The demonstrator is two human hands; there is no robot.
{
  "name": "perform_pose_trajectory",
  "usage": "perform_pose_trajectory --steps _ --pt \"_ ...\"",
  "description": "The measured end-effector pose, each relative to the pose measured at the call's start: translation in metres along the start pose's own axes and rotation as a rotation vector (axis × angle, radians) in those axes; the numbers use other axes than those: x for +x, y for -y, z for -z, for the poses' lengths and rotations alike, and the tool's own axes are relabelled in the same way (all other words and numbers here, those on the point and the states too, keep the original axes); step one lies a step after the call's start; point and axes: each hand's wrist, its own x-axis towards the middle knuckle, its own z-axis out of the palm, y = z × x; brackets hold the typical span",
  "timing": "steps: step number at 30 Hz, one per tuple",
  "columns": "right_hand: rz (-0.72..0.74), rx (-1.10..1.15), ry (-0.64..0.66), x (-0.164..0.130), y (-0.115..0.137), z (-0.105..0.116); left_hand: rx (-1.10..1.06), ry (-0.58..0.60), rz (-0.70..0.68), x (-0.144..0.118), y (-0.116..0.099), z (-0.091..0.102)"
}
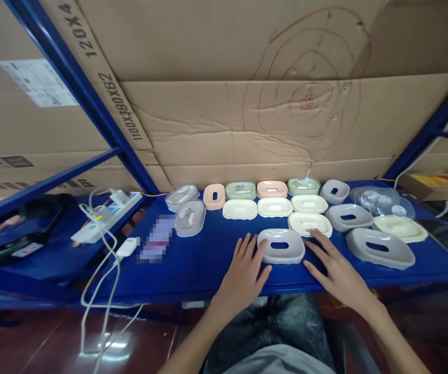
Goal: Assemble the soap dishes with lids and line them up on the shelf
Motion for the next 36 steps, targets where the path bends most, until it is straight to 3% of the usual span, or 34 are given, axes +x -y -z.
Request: perform_pose_trajectory --steps 11,19,26,31,36 --pt "-0.042 0.035 0.014 0.004 0.003 0.001 -0.015 -0.019 -0.014 0.001 0.005 0.001" --pt "0.016 -0.045 -0.060 0.006 0.013 -0.001 -0.105 -0.074 0.011 -0.002 0.018 0.008" --pt "0.113 -0.062 -0.043 0.020 0.035 -0.001 0.047 -0.136 0.069 -0.008 0.058 0.029" --pt "0.159 -0.040 -0.014 0.032 0.049 -0.007 0.123 -0.158 0.052 -0.011 0.083 0.033" --pt "0.088 -0.012 -0.153 0.019 0.031 0.018 0.099 -0.144 0.033 -0.017 0.094 0.027"
